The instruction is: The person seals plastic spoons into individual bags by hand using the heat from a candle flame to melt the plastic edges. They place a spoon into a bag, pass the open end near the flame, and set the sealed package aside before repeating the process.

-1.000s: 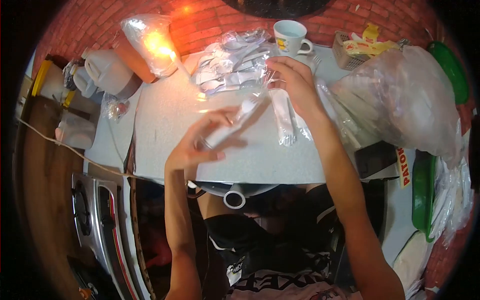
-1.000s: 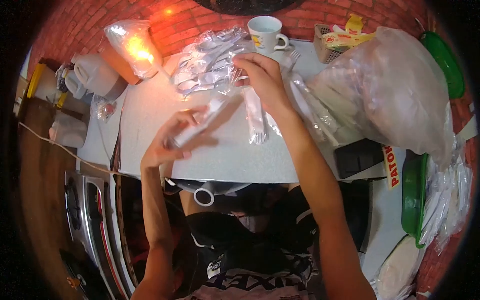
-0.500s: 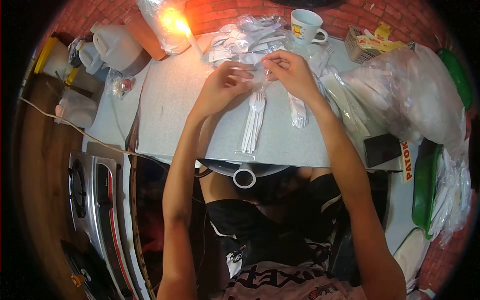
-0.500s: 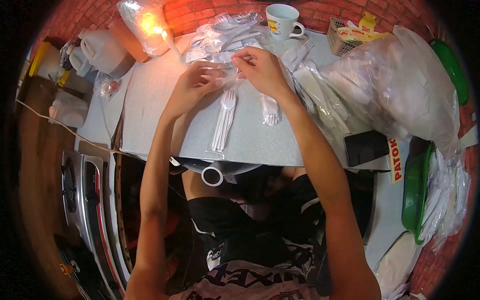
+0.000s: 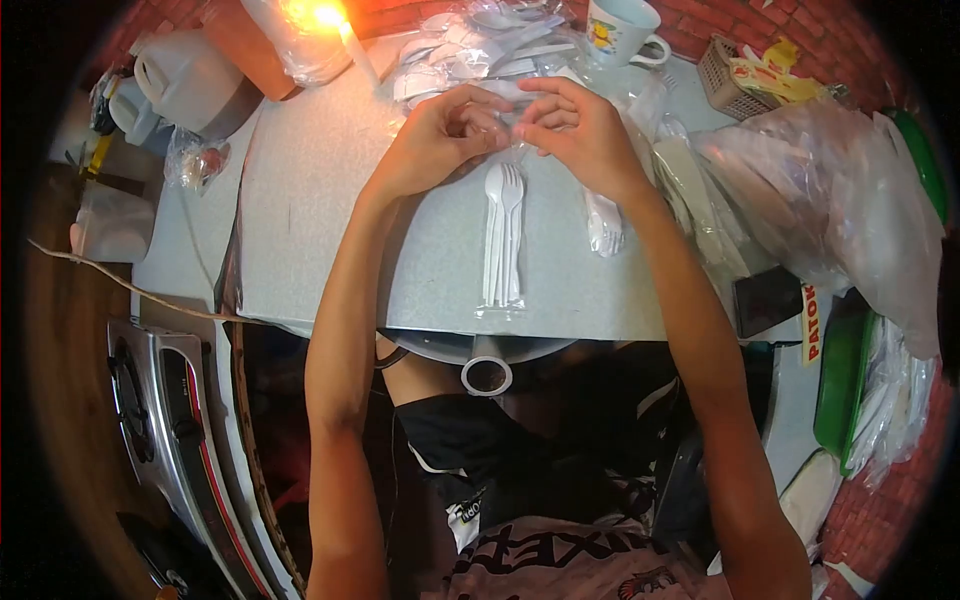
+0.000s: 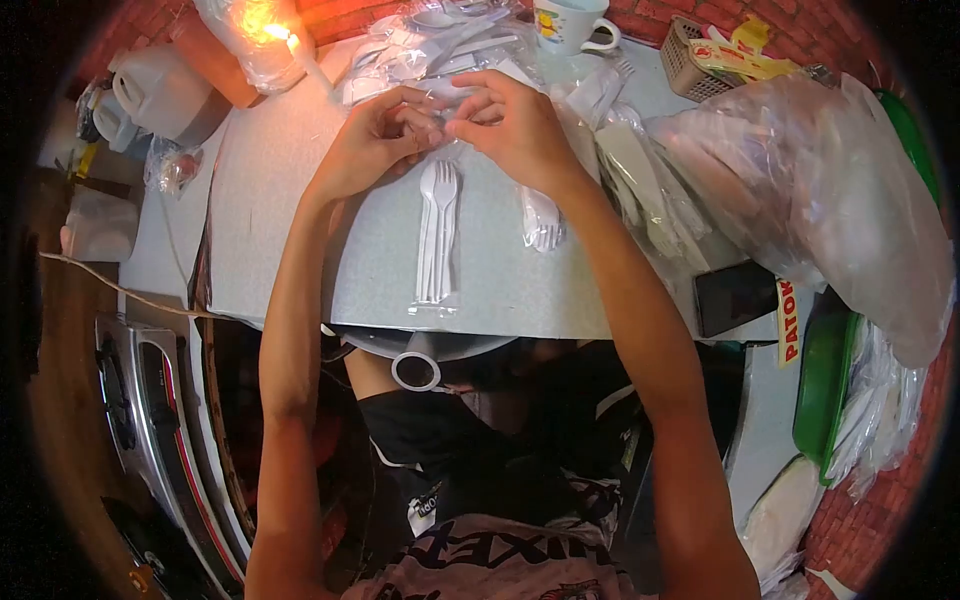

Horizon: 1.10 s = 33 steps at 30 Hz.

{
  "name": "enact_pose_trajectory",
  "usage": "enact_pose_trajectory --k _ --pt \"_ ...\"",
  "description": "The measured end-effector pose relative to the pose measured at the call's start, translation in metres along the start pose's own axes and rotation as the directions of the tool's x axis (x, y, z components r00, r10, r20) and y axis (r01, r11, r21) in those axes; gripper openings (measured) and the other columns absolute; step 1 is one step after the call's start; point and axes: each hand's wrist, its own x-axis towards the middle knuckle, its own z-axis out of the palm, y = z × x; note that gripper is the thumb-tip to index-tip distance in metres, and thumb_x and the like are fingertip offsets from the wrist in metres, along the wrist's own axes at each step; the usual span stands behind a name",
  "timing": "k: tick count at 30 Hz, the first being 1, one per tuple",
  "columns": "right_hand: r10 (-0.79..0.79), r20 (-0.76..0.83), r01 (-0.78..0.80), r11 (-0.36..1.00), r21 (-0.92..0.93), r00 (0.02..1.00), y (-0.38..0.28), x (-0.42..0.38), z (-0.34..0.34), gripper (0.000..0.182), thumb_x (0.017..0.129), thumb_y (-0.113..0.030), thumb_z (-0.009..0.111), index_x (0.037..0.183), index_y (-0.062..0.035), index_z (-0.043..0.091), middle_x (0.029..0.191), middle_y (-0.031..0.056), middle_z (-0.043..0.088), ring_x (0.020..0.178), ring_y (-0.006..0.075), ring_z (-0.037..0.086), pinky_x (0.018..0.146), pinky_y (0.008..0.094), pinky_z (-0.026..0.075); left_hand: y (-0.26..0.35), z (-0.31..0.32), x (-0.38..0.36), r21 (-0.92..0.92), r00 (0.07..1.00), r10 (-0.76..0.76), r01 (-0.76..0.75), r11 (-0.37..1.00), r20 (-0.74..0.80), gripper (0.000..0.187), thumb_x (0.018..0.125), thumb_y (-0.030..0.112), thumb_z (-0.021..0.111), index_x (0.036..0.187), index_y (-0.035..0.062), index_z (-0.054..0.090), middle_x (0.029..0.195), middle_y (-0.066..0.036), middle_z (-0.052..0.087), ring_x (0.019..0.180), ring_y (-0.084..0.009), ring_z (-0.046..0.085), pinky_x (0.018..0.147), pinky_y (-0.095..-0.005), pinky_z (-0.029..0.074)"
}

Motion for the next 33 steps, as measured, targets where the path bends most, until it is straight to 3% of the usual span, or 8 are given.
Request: enact_pose_trajectory --k 4,10,15,21,23,28,30,33 --pt "-0.031 0.025 0.033 0.996 -0.081 0.999 -0.002 -0.001 0.002 0.045 0.085 -0.003 0.077 0.128 -0.0066 0.065 0.091 0.0052 0.073 0.079 0.0113 0.070 0.072 0.0273 0.056 -0.009 -0.002 0.003 -0.057 1.000 -0.004 0.002 0.998 -0.029 0.020 0.091 0.004 0.074 0.110 0.0030 0.067 0.082 -0.001 0.068 0.067 -0.0071 0.057 0.054 -0.0234 0.045" --pt "-0.145 0.013 0.145 0.984 -0.105 0.989 -0.011 -0.005 0.006 0.035 0.085 0.000 0.074 0.119 -0.0076 0.069 0.091 0.0052 0.073 0.076 0.0120 0.068 0.072 0.0270 0.056 -0.005 -0.002 -0.001 -0.038 0.997 0.038 -0.040 0.998 -0.068 0.011 0.090 -0.003 0.069 0.101 0.0004 0.067 0.086 -0.004 0.068 0.067 -0.0097 0.060 0.056 -0.0248 0.049" --pt "-0.304 0.150 0.334 0.908 -0.254 0.941 -0.002 -0.003 0.003 0.012 0.083 0.003 0.068 0.092 -0.0038 0.071 0.087 0.0051 0.068 0.071 0.0168 0.063 0.068 0.0297 0.051 -0.011 -0.009 -0.004 -0.121 0.997 0.066 -0.071 0.990 -0.044 0.011 0.088 -0.010 0.064 0.094 -0.0014 0.067 0.093 -0.008 0.071 0.068 -0.0107 0.062 0.057 -0.0257 0.053" --pt "-0.306 0.159 0.341 0.893 -0.295 0.939 0.001 -0.006 0.005 0.007 0.084 0.000 0.067 0.087 -0.0051 0.070 0.091 0.0030 0.067 0.073 0.0199 0.063 0.071 0.0320 0.051 -0.009 -0.009 -0.007 0.160 0.989 0.116 -0.100 0.982 -0.096 0.005 0.086 -0.006 0.068 0.090 -0.0016 0.069 0.096 -0.007 0.073 0.069 -0.0100 0.061 0.060 -0.0257 0.052" --pt "-0.306 0.160 0.341 0.891 -0.300 0.939 0.002 -0.006 0.005 0.007 0.084 -0.001 0.067 0.088 -0.0051 0.070 0.091 0.0036 0.067 0.074 0.0207 0.064 0.071 0.0327 0.051 -0.017 -0.012 -0.006 0.312 0.955 0.282 -0.241 0.919 -0.090 0.008 0.084 -0.003 0.072 0.091 0.0010 0.071 0.098 -0.004 0.073 0.073 -0.0093 0.061 0.065 -0.0259 0.051" --pt "-0.312 0.170 0.351 0.885 -0.304 0.935 0.001 -0.006 0.005 0.007 0.084 -0.001 0.066 0.089 -0.0046 0.070 0.092 0.0060 0.068 0.076 0.0239 0.065 0.073 0.0345 0.052 0.001 -0.009 -0.015 0.380 0.959 0.280 -0.245 0.892 -0.038 0.012 0.084 -0.004 0.073 0.089 0.0067 0.072 0.103 0.002 0.071 0.080 -0.0085 0.062 0.068 -0.0245 0.050" --pt "-0.317 0.209 0.372 0.865 -0.336 0.925 0.002 -0.005 0.005 0.009 0.085 0.007 0.064 0.092 0.0007 0.067 0.095 0.0060 0.067 0.077 0.0169 0.062 0.073 0.0287 0.052 0.000 -0.011 -0.016 0.427 0.951 0.308 -0.269 0.863 -0.024 0.014 0.083 -0.004 0.074 0.090 0.0078 0.073 0.100 0.002 0.070 0.081 -0.0084 0.061 0.067 -0.0241 0.049" --pt "-0.286 0.219 0.347 0.876 -0.335 0.933 0.003 -0.005 0.005 0.007 0.086 0.004 0.065 0.091 0.0004 0.067 0.095 0.0066 0.068 0.081 0.0184 0.063 0.075 0.0302 0.052 -0.001 -0.015 -0.017 0.453 0.957 0.291 -0.254 0.855 -0.012 0.013 0.078 -0.002 0.075 0.089 0.0057 0.075 0.097 -0.001 0.071 0.076 -0.0116 0.061 0.067 -0.0271 0.050"
